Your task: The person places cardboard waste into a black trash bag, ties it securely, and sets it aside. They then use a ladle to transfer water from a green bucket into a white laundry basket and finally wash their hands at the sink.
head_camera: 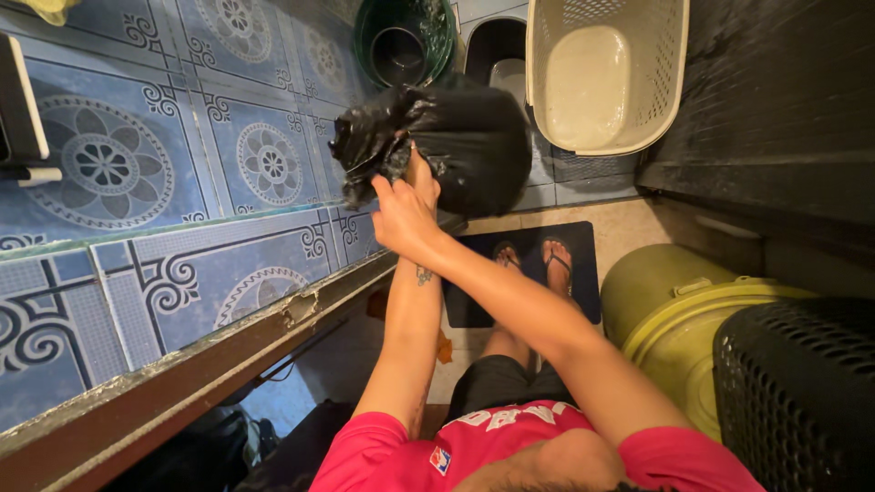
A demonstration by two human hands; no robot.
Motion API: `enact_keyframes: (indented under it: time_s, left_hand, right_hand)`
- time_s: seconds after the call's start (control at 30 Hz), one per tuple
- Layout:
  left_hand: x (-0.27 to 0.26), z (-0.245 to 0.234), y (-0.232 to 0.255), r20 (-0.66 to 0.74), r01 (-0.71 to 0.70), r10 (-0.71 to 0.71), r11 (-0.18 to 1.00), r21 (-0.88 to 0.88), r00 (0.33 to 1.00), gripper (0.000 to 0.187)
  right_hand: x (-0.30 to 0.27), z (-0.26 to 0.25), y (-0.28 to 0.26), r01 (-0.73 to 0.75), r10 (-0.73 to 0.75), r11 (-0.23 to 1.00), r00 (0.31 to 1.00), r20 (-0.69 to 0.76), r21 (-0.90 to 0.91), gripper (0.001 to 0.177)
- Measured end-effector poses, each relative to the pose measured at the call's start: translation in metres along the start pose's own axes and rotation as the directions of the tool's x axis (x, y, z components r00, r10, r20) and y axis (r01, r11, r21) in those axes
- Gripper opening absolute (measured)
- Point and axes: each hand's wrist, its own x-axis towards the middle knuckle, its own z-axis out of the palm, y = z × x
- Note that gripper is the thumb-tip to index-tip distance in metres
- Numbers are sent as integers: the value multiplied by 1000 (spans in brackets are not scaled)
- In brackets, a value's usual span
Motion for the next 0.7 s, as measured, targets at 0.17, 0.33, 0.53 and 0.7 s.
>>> enact_keyframes:
  time_s: [0.17,0.33,0.53,0.7]
  left_hand:
    - [19,-7,-4,23,219,-225,912,-346,974,59]
    - [28,-6,7,113,259,-235,826,-501,965,51]
    - [7,-9,21,338,422,-292,800,-426,895,62]
    - [6,-6,14,336,465,-390,866,-184,857,57]
  right_hand:
    - [-35,-53,15,87,-55,980,983,-178,178,53]
    - [-26,-100,80,-211,266,944,942,-205,252,74]
    - [-8,-90,112,53,-35,973,996,86,-226,158]
    - [-7,-59,105,-109,127,973,989,73,-205,164]
